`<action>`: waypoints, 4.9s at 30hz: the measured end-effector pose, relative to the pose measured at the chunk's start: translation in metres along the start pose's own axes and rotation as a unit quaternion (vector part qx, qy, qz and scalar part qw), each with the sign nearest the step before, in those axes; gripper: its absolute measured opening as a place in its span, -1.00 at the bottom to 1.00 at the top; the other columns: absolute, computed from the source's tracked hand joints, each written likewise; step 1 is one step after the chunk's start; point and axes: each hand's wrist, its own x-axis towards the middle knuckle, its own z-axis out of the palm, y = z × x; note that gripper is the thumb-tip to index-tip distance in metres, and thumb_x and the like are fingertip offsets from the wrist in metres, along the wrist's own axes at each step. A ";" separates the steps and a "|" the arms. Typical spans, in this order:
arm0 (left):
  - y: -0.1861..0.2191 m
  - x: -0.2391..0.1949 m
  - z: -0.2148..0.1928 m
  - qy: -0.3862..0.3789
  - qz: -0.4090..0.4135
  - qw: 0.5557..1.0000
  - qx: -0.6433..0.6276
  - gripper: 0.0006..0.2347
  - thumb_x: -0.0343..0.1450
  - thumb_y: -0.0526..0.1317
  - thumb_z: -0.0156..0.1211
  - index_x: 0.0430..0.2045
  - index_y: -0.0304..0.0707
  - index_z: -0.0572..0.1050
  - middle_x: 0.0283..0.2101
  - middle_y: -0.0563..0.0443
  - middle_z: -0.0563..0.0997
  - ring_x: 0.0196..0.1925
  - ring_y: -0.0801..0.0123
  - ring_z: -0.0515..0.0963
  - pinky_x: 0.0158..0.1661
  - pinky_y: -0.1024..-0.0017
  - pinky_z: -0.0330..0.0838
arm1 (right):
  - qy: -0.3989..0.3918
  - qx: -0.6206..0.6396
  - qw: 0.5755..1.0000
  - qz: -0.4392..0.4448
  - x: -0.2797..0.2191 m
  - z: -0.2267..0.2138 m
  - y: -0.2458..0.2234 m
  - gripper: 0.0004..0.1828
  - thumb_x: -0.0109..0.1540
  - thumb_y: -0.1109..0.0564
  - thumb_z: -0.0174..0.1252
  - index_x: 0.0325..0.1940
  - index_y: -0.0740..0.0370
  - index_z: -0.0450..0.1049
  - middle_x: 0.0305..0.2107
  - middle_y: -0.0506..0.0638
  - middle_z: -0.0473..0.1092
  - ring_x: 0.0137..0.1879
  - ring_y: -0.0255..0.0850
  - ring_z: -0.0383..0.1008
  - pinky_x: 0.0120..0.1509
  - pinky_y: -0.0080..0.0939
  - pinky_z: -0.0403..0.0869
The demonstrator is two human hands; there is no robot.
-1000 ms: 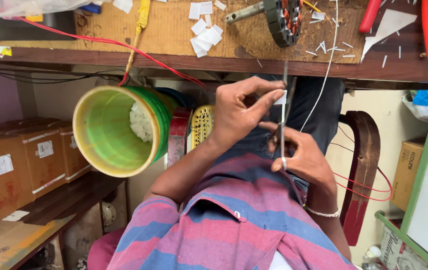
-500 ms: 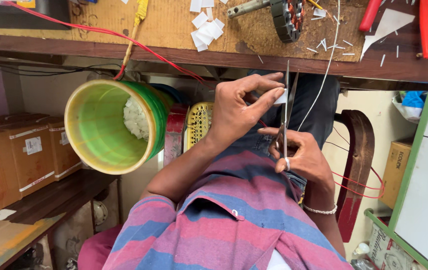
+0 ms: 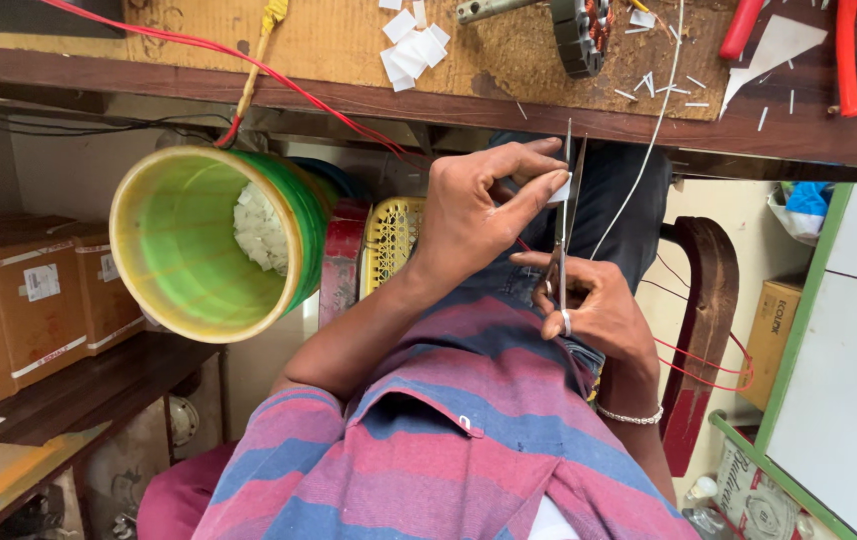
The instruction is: The person cuts small white insulating pieces from a roll using scissors and places them onto the slots of a motor stator. They repeatedly trim the pieces and insert them into the stator windings.
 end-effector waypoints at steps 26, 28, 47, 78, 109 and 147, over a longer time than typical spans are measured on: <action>-0.003 0.004 -0.001 0.001 0.023 1.000 0.011 -0.93 0.42 -0.35 0.32 -0.32 -0.39 0.65 -0.25 -0.09 0.74 -0.01 0.37 0.75 -0.31 0.52 0.62 | 0.018 -0.024 0.999 -0.012 0.002 0.002 0.002 0.08 -0.18 -0.19 0.58 0.23 0.56 0.45 -0.51 -0.18 0.34 -0.40 -0.46 0.30 -0.32 -0.44 0.28; -0.005 0.005 -0.001 -0.005 0.018 1.000 0.009 -0.92 0.42 -0.34 0.31 -0.32 -0.39 0.66 -0.26 -0.08 0.74 -0.03 0.38 0.76 -0.30 0.52 0.61 | 0.026 -0.011 0.999 -0.016 0.002 0.002 0.006 0.05 -0.17 -0.17 0.58 0.21 0.58 0.46 -0.51 -0.18 0.34 -0.40 -0.46 0.31 -0.32 -0.44 0.28; -0.014 0.001 0.009 -0.011 -0.122 0.978 -0.170 -0.86 0.49 -0.30 0.20 -0.18 -0.42 0.59 -0.09 -0.10 0.73 -0.17 0.51 0.69 -0.46 0.62 0.55 | 0.282 -0.269 0.917 -0.079 -0.032 -0.014 -0.010 -0.46 0.04 0.23 0.39 0.13 0.31 0.60 -0.47 -0.02 0.54 -0.34 -0.35 0.50 -0.20 -0.35 0.50; 0.001 -0.019 0.022 -0.037 -0.058 0.996 -0.047 -0.96 0.45 -0.34 0.23 -0.31 -0.33 0.56 -0.37 0.06 0.47 -0.31 0.45 0.41 -0.29 0.53 0.31 | 0.161 -0.387 0.877 -0.234 -0.022 -0.087 -0.143 -0.64 0.15 0.38 0.18 0.05 0.38 0.51 -0.08 0.15 0.52 0.03 -0.11 0.55 0.12 -0.21 0.53; 0.016 -0.034 0.053 0.071 0.178 0.978 0.087 -0.88 0.42 -0.46 0.23 -0.31 -0.36 0.40 -0.35 -0.13 0.39 -0.26 0.05 0.34 -0.22 0.20 0.25 | 0.420 -0.147 0.849 -0.283 0.012 0.041 -0.053 -0.85 0.23 0.42 0.30 -0.16 0.36 0.50 -0.31 0.01 0.49 -0.17 -0.36 0.54 -0.05 -0.39 0.53; 0.001 -0.024 0.043 -0.012 0.147 0.982 -0.116 -0.93 0.48 -0.27 0.32 -0.38 -0.25 0.58 -0.19 -0.01 0.67 -0.12 0.39 0.56 -0.06 0.46 0.36 | 0.387 -0.371 0.739 -0.409 -0.003 0.022 -0.065 -0.84 0.26 0.29 0.36 -0.26 0.32 0.47 -0.29 0.10 0.52 -0.17 -0.14 0.57 -0.08 -0.23 0.53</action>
